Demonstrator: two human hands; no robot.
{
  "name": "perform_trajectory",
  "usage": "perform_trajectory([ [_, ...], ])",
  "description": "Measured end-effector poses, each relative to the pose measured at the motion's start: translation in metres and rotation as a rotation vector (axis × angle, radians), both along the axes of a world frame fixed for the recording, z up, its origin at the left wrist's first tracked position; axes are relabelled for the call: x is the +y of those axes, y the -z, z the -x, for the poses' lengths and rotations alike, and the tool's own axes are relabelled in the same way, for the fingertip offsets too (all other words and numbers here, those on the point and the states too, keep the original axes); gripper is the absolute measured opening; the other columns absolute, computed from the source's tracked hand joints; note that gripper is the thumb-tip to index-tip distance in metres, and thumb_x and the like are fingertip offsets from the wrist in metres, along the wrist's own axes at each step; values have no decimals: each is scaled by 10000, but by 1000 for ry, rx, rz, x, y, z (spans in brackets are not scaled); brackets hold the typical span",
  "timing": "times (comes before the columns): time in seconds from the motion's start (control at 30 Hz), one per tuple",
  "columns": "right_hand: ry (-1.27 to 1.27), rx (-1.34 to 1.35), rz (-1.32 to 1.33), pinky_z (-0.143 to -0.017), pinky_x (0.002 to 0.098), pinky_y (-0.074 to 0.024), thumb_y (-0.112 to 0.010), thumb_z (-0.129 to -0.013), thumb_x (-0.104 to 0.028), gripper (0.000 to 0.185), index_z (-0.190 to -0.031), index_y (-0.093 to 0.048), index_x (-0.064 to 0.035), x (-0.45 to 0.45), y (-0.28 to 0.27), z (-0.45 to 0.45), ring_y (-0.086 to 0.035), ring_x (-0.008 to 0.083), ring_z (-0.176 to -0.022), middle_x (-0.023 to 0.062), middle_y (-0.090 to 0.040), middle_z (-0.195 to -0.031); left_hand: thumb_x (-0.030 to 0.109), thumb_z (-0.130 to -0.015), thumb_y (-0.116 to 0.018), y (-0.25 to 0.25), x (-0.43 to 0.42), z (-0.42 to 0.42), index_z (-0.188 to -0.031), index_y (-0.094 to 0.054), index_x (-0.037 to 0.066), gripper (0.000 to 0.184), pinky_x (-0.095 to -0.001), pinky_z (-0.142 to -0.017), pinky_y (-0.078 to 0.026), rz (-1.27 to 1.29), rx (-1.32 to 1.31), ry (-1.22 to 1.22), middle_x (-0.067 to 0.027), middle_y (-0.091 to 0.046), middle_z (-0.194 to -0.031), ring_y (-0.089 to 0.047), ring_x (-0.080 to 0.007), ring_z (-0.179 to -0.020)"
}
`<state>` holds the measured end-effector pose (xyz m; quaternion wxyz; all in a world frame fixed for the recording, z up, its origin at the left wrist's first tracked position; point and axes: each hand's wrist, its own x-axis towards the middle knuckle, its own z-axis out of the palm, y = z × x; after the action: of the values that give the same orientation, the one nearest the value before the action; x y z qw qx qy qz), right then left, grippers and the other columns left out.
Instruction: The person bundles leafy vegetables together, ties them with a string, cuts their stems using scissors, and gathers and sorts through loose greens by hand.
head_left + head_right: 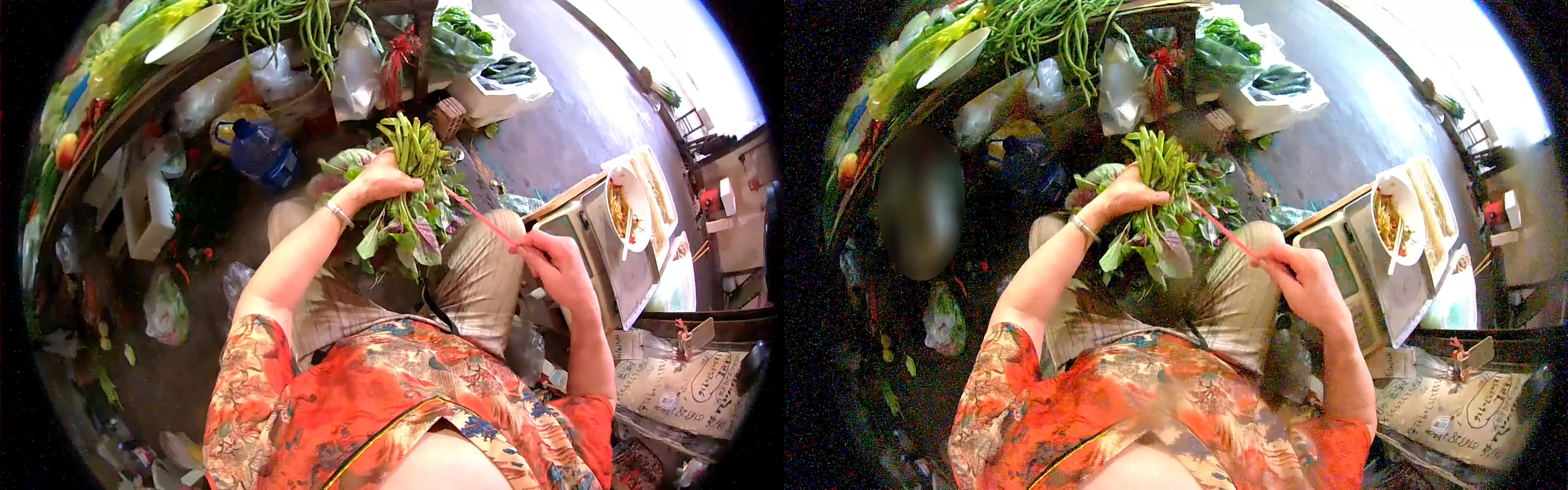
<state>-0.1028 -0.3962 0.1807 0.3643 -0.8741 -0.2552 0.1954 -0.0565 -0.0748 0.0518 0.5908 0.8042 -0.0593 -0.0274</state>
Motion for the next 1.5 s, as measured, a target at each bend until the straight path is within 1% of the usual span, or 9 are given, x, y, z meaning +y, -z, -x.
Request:
perform_trajectory([
  [0.17, -371, -501, -124, -619, 367, -452, -604, -778, -41, 96, -873, -622, -40, 26, -27, 18, -573, 292, -726, 105, -588, -800, 141, -676, -713, -44, -29, 9, -1093, -634, 46, 435, -299, -882, -467, -233, -37, 71, -78, -668, -1047, -599, -145, -940],
  [0.27, -639, -713, -10, -634, 371, -471, -602, -715, -20, 162, -875, -602, -46, 61, -52, 16, -591, 290, -750, 107, -561, -767, 203, -723, -710, -62, -69, 6, -1146, -625, 107, 441, -344, -879, -490, -985, 52, 250, -128, -626, -1164, -627, -225, -981],
  [0.37, -699, -868, -31, -625, 403, -495, -619, -722, -137, 111, -746, -567, -43, 91, -70, -15, -601, 306, -696, 130, -584, -754, 123, -738, -639, -44, -91, 34, -991, -618, 80, 257, -417, -966, -419, -555, -458, 291, -125, -613, -1094, -623, -273, -961],
  [0.5, -376, -425, -166, -549, 290, -431, -621, -830, -178, 158, -862, -654, -27, 87, -57, -107, -527, 154, -590, 40, -617, -699, 113, -593, -674, -59, -90, 53, -609, -590, 75, 94, -453, -832, -417, -969, -398, 336, -110, -601, -704, -607, -308, -815],
  [0.7, -20, 451, -440, -496, 205, -308, -630, -891, -224, 165, -865, -684, -71, 52, 73, -84, -410, 26, -552, -74, -531, -652, 111, -645, -724, -75, -41, 75, -925, -653, 93, 290, -362, -797, -477, -427, -585, 78, -107, -650, -809, -622, -229, -805],
  [0.8, 32, 610, -596, -479, 205, -280, -621, -908, -189, 135, -927, -672, -66, 67, 114, -58, -385, 21, -536, -77, -514, -642, 88, -656, -725, -87, -37, 79, -978, -650, 65, 332, -323, -799, -488, -236, -300, 34, -103, -673, -872, -624, -163, -800],
  [0.97, -13, 48, -540, -592, 241, -420, -598, -910, -97, 140, -999, -637, 4, 74, 118, -14, -509, 53, -692, -6, -628, -759, 136, -638, -712, -70, -29, 60, -847, -659, 20, 245, -323, -705, -504, -196, -200, -92, -120, -691, -802, -658, -172, -740],
  [1.1, -71, -388, -407, -583, 351, -448, -573, -885, -77, 72, -917, -603, -19, 84, 91, 20, -580, 323, -646, 199, -571, -727, 133, -616, -720, -60, -36, 45, -846, -654, 17, 265, -351, -696, -507, -228, -217, -19, -158, -668, -778, -667, -269, -757],
  [1.5, 191, -400, -176, -630, 412, -443, -549, -875, -97, 100, -840, -543, -3, 67, 92, 20, -587, 363, -744, 189, -578, -757, 165, -670, -688, -29, -108, -1, -914, -566, 80, 286, -485, -794, -424, -1005, -394, 131, -140, -662, -816, -650, -330, -814],
])
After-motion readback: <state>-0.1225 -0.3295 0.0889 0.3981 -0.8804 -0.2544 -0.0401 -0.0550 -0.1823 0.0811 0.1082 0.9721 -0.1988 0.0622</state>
